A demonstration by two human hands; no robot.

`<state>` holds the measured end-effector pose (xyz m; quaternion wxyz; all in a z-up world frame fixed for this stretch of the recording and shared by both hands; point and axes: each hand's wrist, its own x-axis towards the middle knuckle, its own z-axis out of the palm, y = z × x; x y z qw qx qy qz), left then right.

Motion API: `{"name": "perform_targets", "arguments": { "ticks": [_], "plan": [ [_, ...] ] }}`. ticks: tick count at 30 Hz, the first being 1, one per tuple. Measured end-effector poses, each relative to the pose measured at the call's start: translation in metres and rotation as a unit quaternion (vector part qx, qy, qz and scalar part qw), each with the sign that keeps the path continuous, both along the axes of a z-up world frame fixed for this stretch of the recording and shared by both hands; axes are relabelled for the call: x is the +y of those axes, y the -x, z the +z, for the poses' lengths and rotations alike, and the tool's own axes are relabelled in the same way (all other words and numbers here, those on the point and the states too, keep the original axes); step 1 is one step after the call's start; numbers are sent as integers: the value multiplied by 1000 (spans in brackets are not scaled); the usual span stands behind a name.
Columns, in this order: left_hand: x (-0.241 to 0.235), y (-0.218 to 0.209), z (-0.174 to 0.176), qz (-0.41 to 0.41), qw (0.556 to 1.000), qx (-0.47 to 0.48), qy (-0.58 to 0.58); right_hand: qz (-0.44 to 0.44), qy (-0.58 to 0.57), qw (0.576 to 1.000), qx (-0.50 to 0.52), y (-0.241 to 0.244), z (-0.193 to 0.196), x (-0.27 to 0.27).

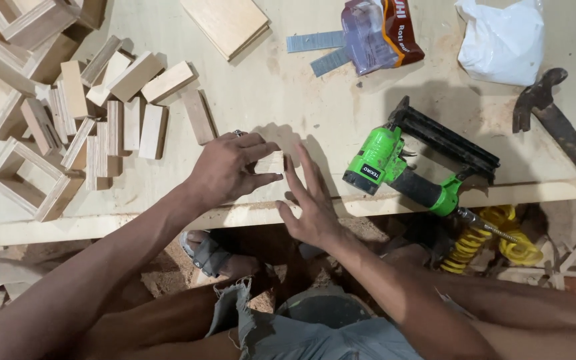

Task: Assembling small wooden pieces into L-shaped frames using glue and a pneumatic nail gun.

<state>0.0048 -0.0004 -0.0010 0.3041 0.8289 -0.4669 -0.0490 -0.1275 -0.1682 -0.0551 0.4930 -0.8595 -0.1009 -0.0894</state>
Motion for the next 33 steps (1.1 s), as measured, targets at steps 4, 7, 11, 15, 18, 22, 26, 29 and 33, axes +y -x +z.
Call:
{"name": "perform_targets", "arguments": {
  "ticks": [4, 7, 11, 15, 18, 22, 26, 29, 33],
  "plan": [
    [2, 1, -6, 3, 1000, -10, 2, -15, 118, 976, -180, 11, -41, -22],
    [1, 1, -3, 7, 1000, 5, -10, -70, 161, 966, -188, 13, -68, -41],
    [1, 1, -4, 7, 1000, 1, -7, -47, 154, 981, -107, 30, -30, -88],
    [-1, 4, 2, 14, 1000, -3, -11, -95, 251, 961, -73, 40, 12, -145],
    [0, 7, -1, 11, 1000, -9, -8, -116, 383, 917, -9, 49, 19, -164],
    [-2, 2, -16, 16, 1000, -8, -15, -114, 362, 916, 129, 40, 39, -150],
    [-4, 2, -10, 17, 1000, 4, -7, -69, 331, 900, 275, 26, 64, -142],
    [-5, -3, -8, 18, 1000, -1, -8, -85, 355, 841, 399, 19, 74, -157],
    [-7, -3, -16, -12, 1000, 9, -22, -98, 330, 869, 357, 0, 140, -137]
  ]
}}
